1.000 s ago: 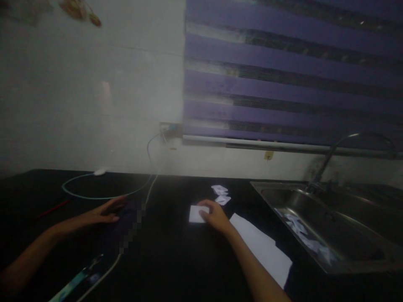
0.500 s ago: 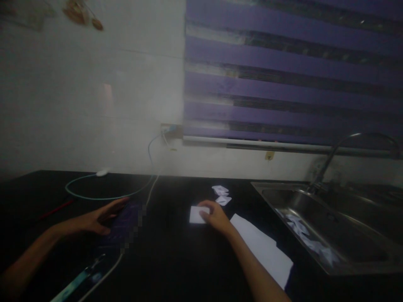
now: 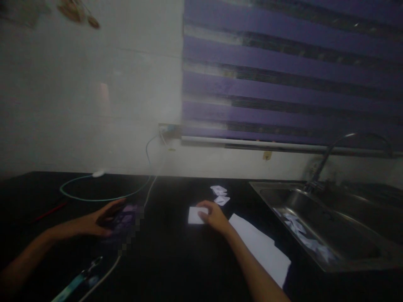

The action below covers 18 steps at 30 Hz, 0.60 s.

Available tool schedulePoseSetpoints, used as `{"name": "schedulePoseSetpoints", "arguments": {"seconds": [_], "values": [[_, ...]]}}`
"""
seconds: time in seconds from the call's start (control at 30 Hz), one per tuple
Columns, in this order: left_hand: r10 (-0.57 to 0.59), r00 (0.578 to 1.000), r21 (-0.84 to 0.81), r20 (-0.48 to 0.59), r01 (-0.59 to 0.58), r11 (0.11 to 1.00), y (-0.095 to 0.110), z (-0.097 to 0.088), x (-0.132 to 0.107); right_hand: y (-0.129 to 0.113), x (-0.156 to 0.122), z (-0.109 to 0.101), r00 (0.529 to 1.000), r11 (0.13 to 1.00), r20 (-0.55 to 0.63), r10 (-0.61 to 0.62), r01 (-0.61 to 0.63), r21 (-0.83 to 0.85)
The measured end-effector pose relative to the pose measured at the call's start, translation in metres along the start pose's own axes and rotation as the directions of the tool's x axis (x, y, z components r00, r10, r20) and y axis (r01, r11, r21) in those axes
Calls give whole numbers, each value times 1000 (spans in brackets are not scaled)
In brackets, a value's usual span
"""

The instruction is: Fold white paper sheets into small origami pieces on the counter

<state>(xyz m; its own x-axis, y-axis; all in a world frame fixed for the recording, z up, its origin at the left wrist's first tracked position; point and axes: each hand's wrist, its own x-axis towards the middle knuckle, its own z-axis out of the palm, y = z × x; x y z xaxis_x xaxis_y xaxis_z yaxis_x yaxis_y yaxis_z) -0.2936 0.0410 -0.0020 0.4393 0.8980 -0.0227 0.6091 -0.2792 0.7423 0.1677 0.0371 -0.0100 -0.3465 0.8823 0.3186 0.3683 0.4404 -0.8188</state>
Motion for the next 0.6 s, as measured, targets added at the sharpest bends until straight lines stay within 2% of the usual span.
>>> {"name": "schedulePoseSetpoints", "arguments": {"seconds": [0.1,0.17,0.23,0.27,0.33,0.47,0.6], "values": [[-13,998,-51,68,17,999,-3,0,3,-1,0,0,1000,1000,-4,-15,15,10],[-28,999,-16,-15,28,999,-3,3,11,-1,0,0,1000,1000,0,-6,6,14],[-56,987,13,-149,59,998,-2,5,17,-3,-1,0,1000,1000,7,16,-17,14],[-75,982,4,-175,77,997,-2,5,19,-3,-1,0,1000,1000,8,28,-28,13],[-101,982,-70,-158,90,993,-3,2,17,-4,-1,0,999,999,13,37,-37,21],[-71,997,-240,-12,66,969,-5,-6,4,-5,-2,0,1000,999,19,25,-25,33],[-17,998,-189,53,27,982,-1,-8,-5,-5,-2,-1,1000,998,2,-29,29,-58]]}}
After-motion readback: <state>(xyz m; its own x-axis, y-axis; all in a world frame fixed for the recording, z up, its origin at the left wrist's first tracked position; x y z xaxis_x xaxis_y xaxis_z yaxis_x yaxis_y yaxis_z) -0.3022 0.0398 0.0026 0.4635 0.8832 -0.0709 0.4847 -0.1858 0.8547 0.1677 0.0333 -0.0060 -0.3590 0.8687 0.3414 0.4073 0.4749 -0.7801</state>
